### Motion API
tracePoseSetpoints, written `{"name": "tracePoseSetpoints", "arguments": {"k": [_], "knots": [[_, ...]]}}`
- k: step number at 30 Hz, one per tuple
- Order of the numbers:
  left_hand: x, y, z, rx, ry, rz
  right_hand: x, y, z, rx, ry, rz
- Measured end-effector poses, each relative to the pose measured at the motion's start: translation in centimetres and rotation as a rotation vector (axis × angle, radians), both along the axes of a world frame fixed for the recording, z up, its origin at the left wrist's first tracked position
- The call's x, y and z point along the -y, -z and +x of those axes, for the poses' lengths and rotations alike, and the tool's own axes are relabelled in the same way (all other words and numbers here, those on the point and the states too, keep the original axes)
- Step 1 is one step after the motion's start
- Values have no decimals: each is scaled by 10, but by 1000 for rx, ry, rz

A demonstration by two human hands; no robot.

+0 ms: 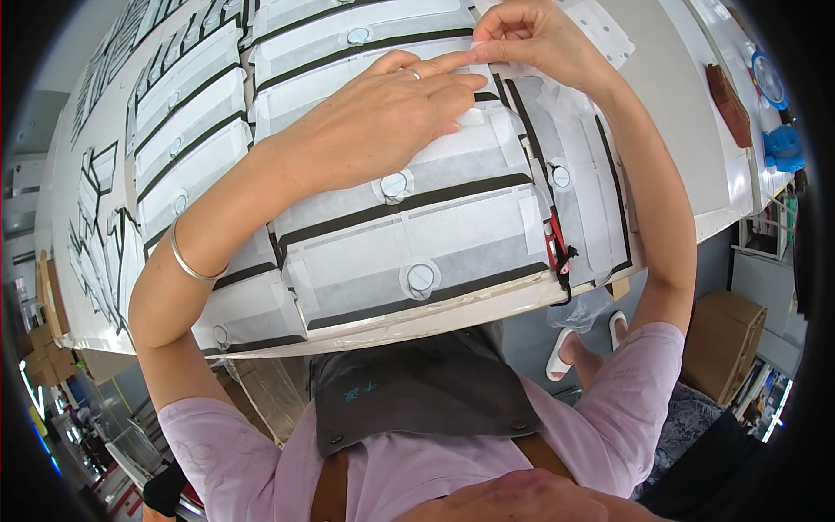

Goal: The person applies adhesive from a squeeze bottle to circular tabs on multiple white rectangular mask-like components arranged on a table. They then place small white paper pieces onto the adhesive spots and press them down. The person works methodically across the array of components.

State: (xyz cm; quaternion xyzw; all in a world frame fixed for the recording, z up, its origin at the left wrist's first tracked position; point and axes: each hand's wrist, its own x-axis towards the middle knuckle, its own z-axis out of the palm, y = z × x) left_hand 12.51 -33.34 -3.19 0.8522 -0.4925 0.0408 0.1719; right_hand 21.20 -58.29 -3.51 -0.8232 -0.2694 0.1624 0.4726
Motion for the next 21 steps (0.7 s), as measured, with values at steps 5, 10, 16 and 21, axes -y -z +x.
{"name": "tracePoseSetpoints", "arguments": {"k": [5,10,16,21], "knots": [[2,1,0,-34,0,-6,1,3,2,-6,-17,23],[5,0,-2,-41,-6,50,2,3,-3,65,14,-18],[4,8,-3,-9,-16,14,4,-4,-30,738,50,-210],[1,10,-2,-37,-43,-111,7,9,-55,912,13,-502]]}}
